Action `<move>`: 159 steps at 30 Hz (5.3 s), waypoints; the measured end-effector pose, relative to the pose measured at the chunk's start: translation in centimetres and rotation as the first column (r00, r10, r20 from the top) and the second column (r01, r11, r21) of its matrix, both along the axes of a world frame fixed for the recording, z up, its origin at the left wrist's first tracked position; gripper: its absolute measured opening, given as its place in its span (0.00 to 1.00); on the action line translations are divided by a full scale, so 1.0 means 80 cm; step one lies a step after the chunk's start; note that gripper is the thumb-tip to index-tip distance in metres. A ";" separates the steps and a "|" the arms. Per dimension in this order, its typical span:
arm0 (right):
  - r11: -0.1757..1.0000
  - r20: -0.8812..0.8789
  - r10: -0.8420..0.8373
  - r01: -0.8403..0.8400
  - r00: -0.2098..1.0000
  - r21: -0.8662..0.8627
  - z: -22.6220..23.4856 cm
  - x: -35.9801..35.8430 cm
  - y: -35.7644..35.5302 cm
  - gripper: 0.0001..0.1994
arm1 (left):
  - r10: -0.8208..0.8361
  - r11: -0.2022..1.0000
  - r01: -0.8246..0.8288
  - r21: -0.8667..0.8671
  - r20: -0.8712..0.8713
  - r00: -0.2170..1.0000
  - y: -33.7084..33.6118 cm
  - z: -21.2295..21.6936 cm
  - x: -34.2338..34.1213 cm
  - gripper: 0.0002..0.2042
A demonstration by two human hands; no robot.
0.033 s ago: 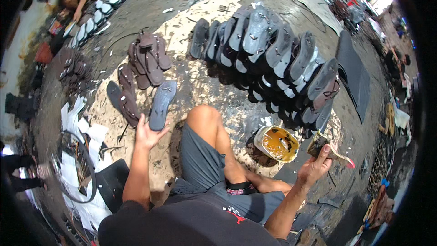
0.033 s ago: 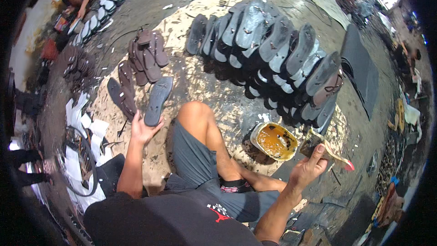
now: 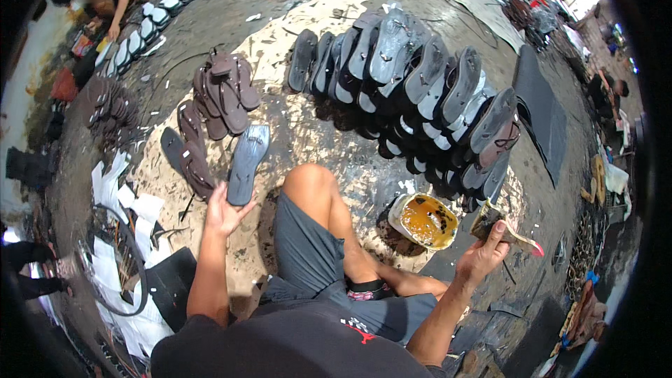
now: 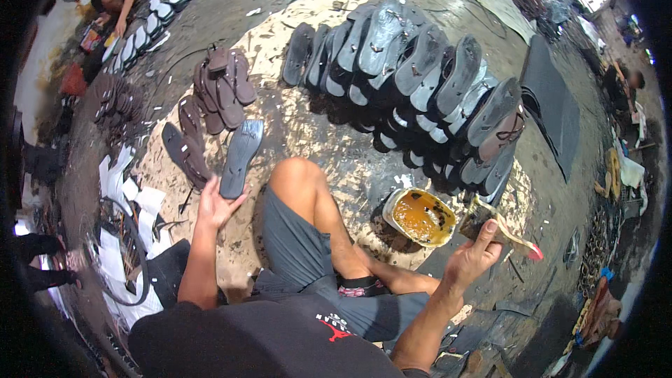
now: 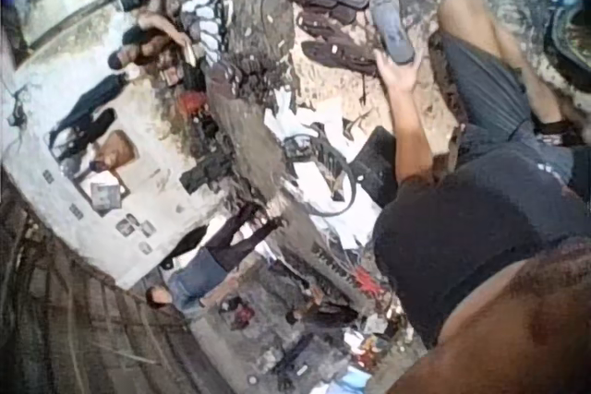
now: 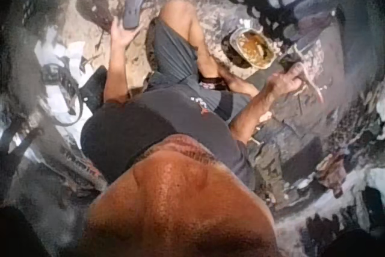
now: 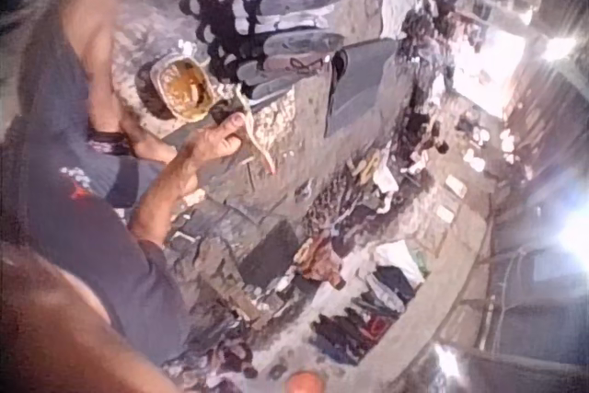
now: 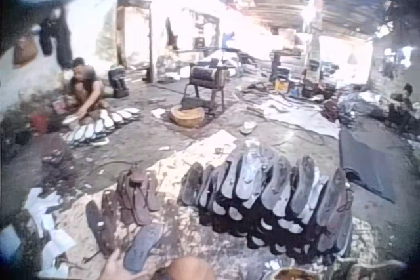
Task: The person sits on the floor and uses a brush to apply a yellow adhesive from a container onto the soles of flip-flops and a large black rubber sheet. The person handles the items one at a time, coating surfaces and placing them aside.
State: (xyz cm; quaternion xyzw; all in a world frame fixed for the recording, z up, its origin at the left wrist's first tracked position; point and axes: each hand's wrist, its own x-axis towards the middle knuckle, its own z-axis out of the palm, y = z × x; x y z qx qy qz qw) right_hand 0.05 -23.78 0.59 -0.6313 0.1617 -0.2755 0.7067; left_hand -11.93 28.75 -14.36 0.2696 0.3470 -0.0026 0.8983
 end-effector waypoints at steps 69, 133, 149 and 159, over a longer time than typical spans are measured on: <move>0.904 -0.109 -0.424 0.413 0.899 -0.109 -0.035 -0.140 -0.154 0.23 | 0.061 -0.095 0.295 0.951 -0.290 0.955 0.055 -0.036 0.323 0.54; 0.912 -0.235 0.017 -0.112 0.972 -0.395 -0.092 0.089 0.010 0.26 | 0.070 -0.330 0.353 0.876 -0.350 0.934 0.205 0.093 0.142 0.23; 0.983 -0.371 0.081 -0.136 0.925 -0.125 -0.062 0.114 0.071 0.24 | 0.001 -0.329 0.032 0.944 -0.034 0.999 0.115 0.008 0.098 0.14; 0.922 -0.342 -0.297 0.174 0.891 -0.346 -0.055 0.018 -0.066 0.22 | -0.043 -0.447 0.098 0.889 -0.131 0.990 0.240 -0.042 0.554 0.23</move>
